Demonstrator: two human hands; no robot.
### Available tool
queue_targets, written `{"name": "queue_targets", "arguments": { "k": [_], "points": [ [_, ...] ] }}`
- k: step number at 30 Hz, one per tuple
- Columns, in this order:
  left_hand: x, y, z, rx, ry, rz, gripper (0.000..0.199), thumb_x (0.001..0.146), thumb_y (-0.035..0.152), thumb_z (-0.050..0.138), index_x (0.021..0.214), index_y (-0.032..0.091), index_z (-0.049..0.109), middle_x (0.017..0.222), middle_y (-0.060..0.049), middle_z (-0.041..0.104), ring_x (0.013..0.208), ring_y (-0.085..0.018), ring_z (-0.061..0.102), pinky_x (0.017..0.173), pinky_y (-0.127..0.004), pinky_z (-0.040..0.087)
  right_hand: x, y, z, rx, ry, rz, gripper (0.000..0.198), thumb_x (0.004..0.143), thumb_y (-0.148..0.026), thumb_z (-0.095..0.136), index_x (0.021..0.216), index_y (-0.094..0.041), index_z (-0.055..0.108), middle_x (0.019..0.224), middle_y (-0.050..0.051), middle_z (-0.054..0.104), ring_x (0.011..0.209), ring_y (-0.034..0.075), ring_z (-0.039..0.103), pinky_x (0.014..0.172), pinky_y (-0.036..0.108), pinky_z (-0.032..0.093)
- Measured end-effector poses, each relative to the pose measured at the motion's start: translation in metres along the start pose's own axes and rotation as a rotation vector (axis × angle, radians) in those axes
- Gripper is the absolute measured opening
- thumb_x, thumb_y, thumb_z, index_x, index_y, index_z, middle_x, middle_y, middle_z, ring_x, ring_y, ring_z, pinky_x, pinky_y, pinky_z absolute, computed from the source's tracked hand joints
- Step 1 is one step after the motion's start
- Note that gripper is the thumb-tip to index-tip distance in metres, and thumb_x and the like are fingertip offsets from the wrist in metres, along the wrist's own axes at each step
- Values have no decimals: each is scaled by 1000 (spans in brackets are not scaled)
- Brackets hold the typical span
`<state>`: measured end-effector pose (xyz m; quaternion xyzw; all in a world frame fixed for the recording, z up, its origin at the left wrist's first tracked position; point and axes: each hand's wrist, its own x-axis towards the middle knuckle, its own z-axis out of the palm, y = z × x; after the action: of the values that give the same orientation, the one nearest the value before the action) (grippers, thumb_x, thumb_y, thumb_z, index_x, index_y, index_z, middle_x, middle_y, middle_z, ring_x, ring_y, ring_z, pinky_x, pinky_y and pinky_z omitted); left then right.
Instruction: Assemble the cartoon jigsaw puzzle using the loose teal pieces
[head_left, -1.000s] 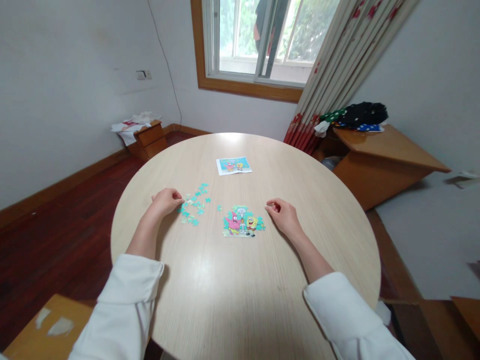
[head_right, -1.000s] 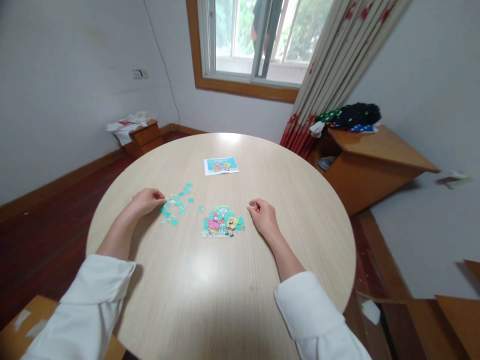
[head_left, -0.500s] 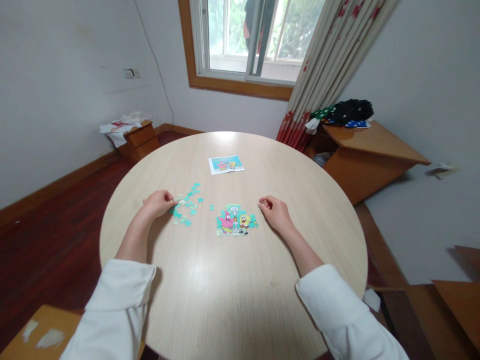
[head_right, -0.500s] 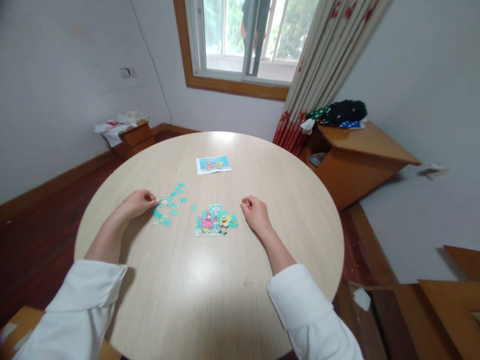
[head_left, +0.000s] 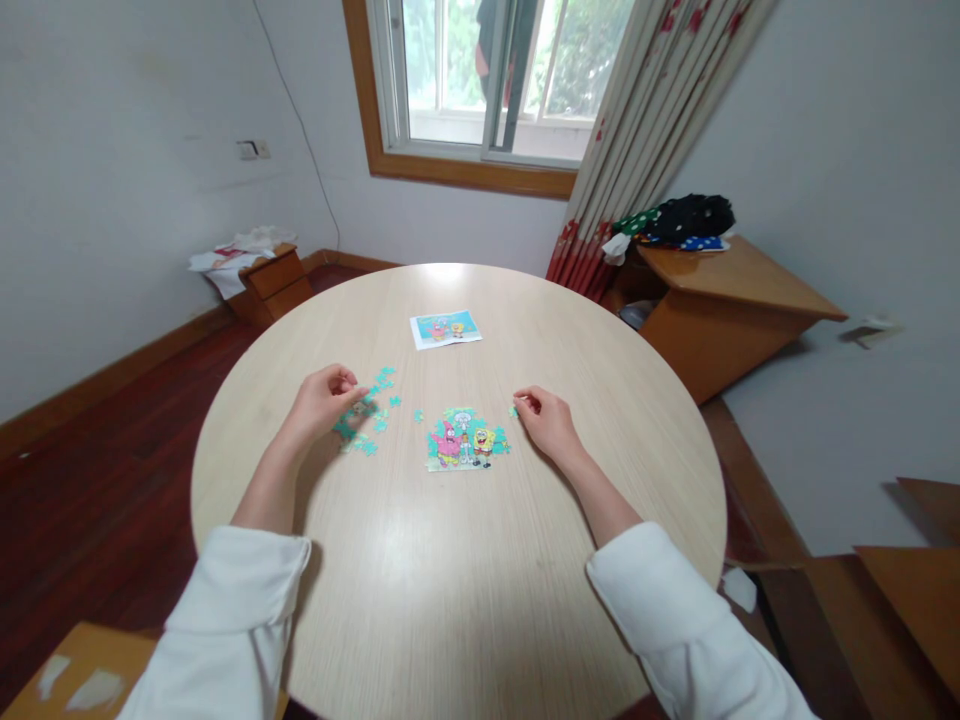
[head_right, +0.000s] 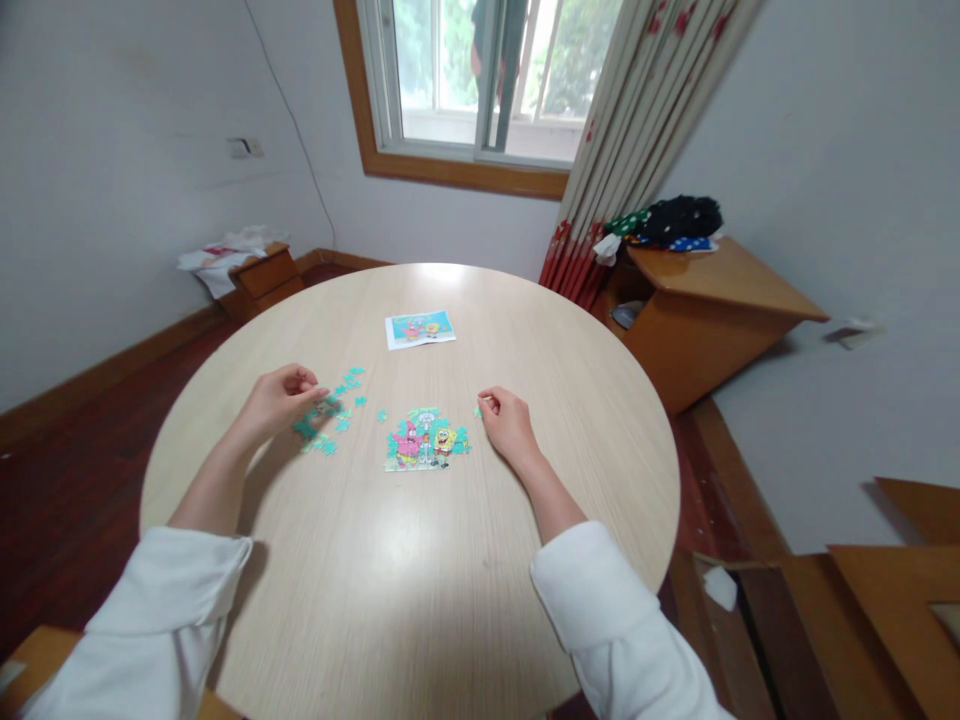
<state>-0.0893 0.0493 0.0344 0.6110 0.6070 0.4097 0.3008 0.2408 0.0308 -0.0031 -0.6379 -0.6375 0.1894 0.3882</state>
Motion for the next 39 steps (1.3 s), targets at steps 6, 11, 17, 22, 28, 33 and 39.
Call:
{"name": "queue_targets", "arguments": {
  "k": [6, 11, 17, 22, 28, 33, 39],
  "points": [
    [-18, 27, 43, -85, -244, 85, 21, 66, 35, 67, 68, 17, 56, 62, 0, 57, 59, -13, 53, 59, -28, 42, -1, -5, -1, 57, 28, -20, 25, 78, -29, 50, 84, -14, 68, 71, 5, 66, 63, 15, 56, 63, 28, 43],
    [-37, 36, 71, -160, -442, 133, 10, 72, 28, 62, 72, 18, 57, 69, -3, 62, 68, -15, 58, 67, -30, 45, -14, -24, 5, 144, -34, -94, 24, 80, -26, 49, 87, -16, 69, 85, 7, 71, 76, 17, 61, 73, 30, 46],
    [-49, 37, 84, -244, -577, 139, 11, 74, 27, 59, 76, 17, 57, 70, -2, 62, 70, -15, 58, 67, -29, 45, -30, -44, 15, 314, -318, -139, 25, 83, -29, 50, 92, -17, 71, 93, 7, 72, 83, 17, 64, 78, 31, 48],
    [-50, 38, 86, -239, -590, 167, 12, 74, 28, 59, 76, 17, 55, 69, 0, 60, 69, -14, 56, 66, -28, 43, -35, -46, 20, 433, -471, -161, 24, 80, -29, 57, 97, -18, 71, 93, 6, 72, 84, 16, 64, 77, 31, 48],
    [-51, 42, 85, -223, -591, 163, 13, 73, 28, 61, 73, 17, 54, 69, 0, 60, 68, -13, 55, 66, -27, 43, -34, -41, 18, 458, -508, -148, 20, 78, -28, 60, 89, -16, 72, 88, 6, 71, 78, 16, 63, 73, 29, 47],
    [-51, 43, 85, -216, -600, 160, 11, 73, 26, 60, 74, 17, 54, 69, 0, 59, 68, -14, 55, 66, -27, 42, -33, -42, 14, 486, -556, -68, 19, 75, -28, 61, 83, -14, 70, 77, 5, 70, 68, 13, 60, 63, 26, 45],
    [-50, 40, 86, -223, -602, 135, 15, 74, 30, 60, 73, 17, 52, 68, 0, 58, 67, -14, 55, 64, -27, 43, -31, -40, 11, 547, -594, 52, 22, 68, -33, 69, 76, -13, 68, 64, 3, 65, 58, 11, 56, 55, 24, 41]
  ]
}}
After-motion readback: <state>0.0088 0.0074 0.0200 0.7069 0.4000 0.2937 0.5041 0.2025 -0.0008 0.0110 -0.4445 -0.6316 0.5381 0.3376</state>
